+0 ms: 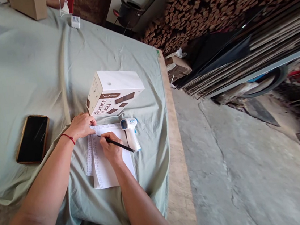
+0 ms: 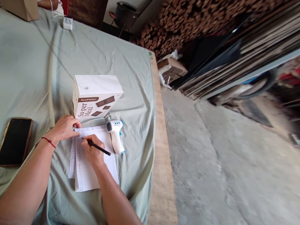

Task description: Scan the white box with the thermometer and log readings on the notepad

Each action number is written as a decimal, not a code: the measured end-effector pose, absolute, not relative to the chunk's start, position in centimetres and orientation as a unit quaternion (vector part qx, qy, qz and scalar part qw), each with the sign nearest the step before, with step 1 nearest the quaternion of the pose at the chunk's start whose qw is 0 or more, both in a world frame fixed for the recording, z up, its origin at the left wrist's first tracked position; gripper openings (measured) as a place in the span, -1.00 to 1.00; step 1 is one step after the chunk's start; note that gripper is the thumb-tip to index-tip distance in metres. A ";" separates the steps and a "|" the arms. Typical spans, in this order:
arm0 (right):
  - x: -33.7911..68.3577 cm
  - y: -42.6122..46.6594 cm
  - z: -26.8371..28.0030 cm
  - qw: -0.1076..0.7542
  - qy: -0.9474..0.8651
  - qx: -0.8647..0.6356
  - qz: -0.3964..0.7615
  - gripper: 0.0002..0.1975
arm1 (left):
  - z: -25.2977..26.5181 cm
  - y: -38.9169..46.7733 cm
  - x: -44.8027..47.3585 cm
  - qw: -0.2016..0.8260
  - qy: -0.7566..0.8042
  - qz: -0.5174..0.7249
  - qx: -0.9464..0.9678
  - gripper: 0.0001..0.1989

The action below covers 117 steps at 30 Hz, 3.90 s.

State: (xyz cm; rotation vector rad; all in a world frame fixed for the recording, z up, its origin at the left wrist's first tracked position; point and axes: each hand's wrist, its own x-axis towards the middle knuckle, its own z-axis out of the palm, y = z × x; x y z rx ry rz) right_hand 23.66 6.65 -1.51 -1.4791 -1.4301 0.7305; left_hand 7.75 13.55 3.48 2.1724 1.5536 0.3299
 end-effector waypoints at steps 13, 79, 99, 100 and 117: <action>23.8 6.7 -1.6 0.462 -0.579 -0.603 0.298 -0.83 | 3.3 13.6 7.7 0.217 0.558 0.129 0.790 -0.84; 24.4 7.0 -2.6 0.452 -0.585 -0.619 0.266 -0.85 | 3.1 13.7 7.7 0.231 0.562 0.136 0.783 -0.84; 31.8 6.8 -0.9 0.377 -0.562 -0.730 0.091 -0.67 | -0.5 16.6 7.3 0.249 0.559 0.429 0.665 -0.26; 31.7 6.8 -1.1 0.382 -0.558 -0.729 0.105 -0.69 | -0.4 16.7 7.4 0.266 0.550 0.450 0.651 -0.28; 26.9 8.2 2.6 0.712 -0.405 -0.435 0.374 -0.64 | 1.3 15.1 6.9 0.341 0.485 0.435 0.677 -0.33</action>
